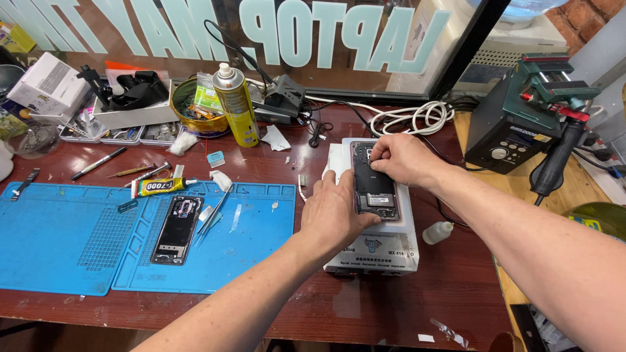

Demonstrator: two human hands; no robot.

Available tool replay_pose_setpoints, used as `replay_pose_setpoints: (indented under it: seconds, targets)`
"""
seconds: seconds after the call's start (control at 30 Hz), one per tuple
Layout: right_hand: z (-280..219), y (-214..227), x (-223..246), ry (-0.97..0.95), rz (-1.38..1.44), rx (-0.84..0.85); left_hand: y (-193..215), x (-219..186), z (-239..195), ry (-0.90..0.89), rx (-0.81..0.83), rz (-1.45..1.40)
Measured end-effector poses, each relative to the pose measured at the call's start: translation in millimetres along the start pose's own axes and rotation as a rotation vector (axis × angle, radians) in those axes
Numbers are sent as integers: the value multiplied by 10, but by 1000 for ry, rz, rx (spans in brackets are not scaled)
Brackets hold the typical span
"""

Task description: The person disassembles a mobile phone by prying open the back cover and removing internal components. They use a plastic spudger and tweezers to separate parts and place them on a blue mat. The person then applies adhesive tape to the phone frame.

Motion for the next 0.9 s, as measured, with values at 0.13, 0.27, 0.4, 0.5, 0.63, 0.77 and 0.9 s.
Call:
replay_pose_setpoints:
  seconds: [0.13, 0.27, 0.4, 0.5, 0.63, 0.77, 0.9]
  targets:
    - [-31, -6, 27, 1, 62, 2, -1, -7, 2, 24, 29, 6]
    - [-164, 39, 145, -24, 25, -63, 2, -15, -7, 20, 18, 7]
    - [-338, 75, 322, 4, -91, -216, 5, -9, -9, 28, 18, -9]
    - [-440, 53, 391, 19, -124, -259, -11, 2, -10, 20, 28, -4]
    - [-430, 31, 391, 69, -183, -272, -20, 1, -16, 11, 11, -8]
    - [-289, 44, 290, -19, -69, -188, -6, 6, -9, 9, 3, -12]
    - [-256, 139, 240, -42, 50, -164, -35, 42, -23, -40, -32, -33]
Point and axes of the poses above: each hand's wrist, its own z-axis towards the middle knuckle, its own y-axis out of the back of the hand, x = y × z, the point moved 2 cm from there along z, towards the middle knuckle, and after that the axes turned 4 degrees about y, right-handed, at the moved point
